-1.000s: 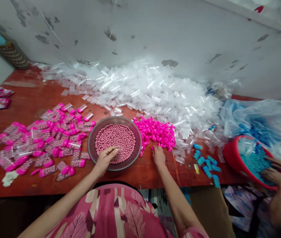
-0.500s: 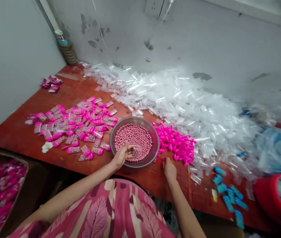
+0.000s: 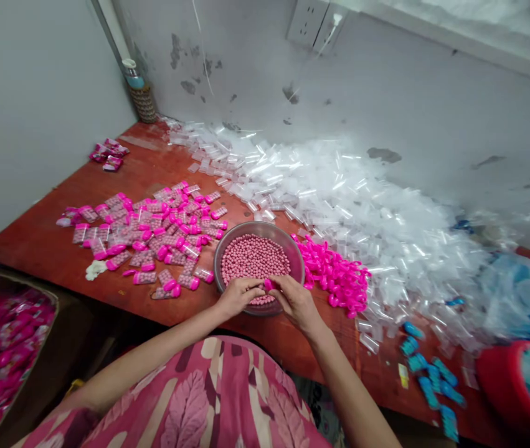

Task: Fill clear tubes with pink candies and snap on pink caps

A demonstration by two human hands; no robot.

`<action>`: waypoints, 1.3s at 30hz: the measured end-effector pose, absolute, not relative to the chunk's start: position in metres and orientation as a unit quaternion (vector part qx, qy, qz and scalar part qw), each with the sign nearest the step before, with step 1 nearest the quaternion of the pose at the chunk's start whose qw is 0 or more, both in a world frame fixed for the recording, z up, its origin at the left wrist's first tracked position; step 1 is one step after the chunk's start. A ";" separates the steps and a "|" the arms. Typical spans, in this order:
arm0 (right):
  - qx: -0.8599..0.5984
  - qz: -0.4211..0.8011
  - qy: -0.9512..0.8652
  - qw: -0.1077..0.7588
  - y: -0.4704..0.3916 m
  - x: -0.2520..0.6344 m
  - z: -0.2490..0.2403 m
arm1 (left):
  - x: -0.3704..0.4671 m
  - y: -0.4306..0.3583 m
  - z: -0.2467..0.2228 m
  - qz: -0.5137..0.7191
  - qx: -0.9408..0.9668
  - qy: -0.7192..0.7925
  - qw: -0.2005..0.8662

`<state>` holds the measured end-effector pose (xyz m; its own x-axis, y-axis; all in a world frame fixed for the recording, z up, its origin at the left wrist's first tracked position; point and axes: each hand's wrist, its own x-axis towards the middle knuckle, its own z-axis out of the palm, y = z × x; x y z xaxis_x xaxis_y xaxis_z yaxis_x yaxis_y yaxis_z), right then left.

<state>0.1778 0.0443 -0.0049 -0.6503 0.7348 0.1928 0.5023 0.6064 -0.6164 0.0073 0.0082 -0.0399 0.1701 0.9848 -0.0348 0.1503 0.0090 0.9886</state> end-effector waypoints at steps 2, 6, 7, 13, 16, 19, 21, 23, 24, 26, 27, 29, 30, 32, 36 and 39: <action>-0.353 0.245 -0.879 0.205 0.042 0.175 -0.010 | 0.003 0.006 -0.038 0.411 0.587 0.502 0.484; -0.333 0.240 -0.885 0.218 0.035 0.175 -0.011 | -0.001 0.003 -0.035 0.410 0.591 0.510 0.471; -0.328 0.246 -0.883 0.227 0.034 0.175 -0.009 | -0.001 0.003 -0.033 0.412 0.587 0.509 0.476; -0.345 0.249 -0.868 0.256 0.034 0.173 0.014 | -0.001 0.010 -0.017 0.424 0.574 0.466 0.523; -0.368 0.254 -0.856 0.258 0.038 0.170 0.020 | 0.000 0.012 -0.012 0.425 0.552 0.462 0.549; -0.382 0.265 -0.844 0.268 0.039 0.166 0.021 | 0.000 0.010 -0.011 0.431 0.540 0.464 0.554; -0.379 0.266 -0.846 0.263 0.039 0.165 0.020 | -0.002 0.009 -0.010 0.443 0.545 0.474 0.532; -0.376 0.265 -0.851 0.252 0.036 0.165 0.017 | -0.004 0.008 -0.009 0.444 0.564 0.482 0.502; -0.374 0.262 -0.855 0.245 0.034 0.166 0.016 | -0.005 0.008 -0.008 0.439 0.581 0.484 0.486; -0.369 0.248 -0.867 0.224 0.029 0.168 0.015 | -0.007 0.008 -0.008 0.417 0.620 0.482 0.459; -0.368 0.238 -0.874 0.211 0.027 0.169 0.014 | -0.007 0.008 -0.008 0.404 0.639 0.480 0.445; -0.369 0.225 -0.882 0.187 0.025 0.170 0.014 | -0.006 0.008 -0.008 0.383 0.670 0.477 0.421; -0.371 0.225 -0.883 0.181 0.025 0.170 0.014 | -0.006 0.009 -0.009 0.377 0.678 0.476 0.415; -0.376 0.251 -0.871 0.192 0.027 0.169 0.015 | -0.004 0.010 -0.009 0.380 0.669 0.475 0.427; -0.410 0.448 -0.740 0.289 0.033 0.168 0.017 | -0.002 0.015 -0.011 0.450 0.517 0.472 0.553; -0.414 0.638 -0.542 0.356 0.031 0.172 0.014 | -0.004 0.018 -0.013 0.494 0.394 0.475 0.612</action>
<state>0.1722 0.0313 0.0138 -0.4036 0.9039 -0.1416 -0.0062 -0.1575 -0.9875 -0.0043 0.0183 -0.0132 0.0607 0.9796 -0.1917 -0.2312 0.2006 0.9520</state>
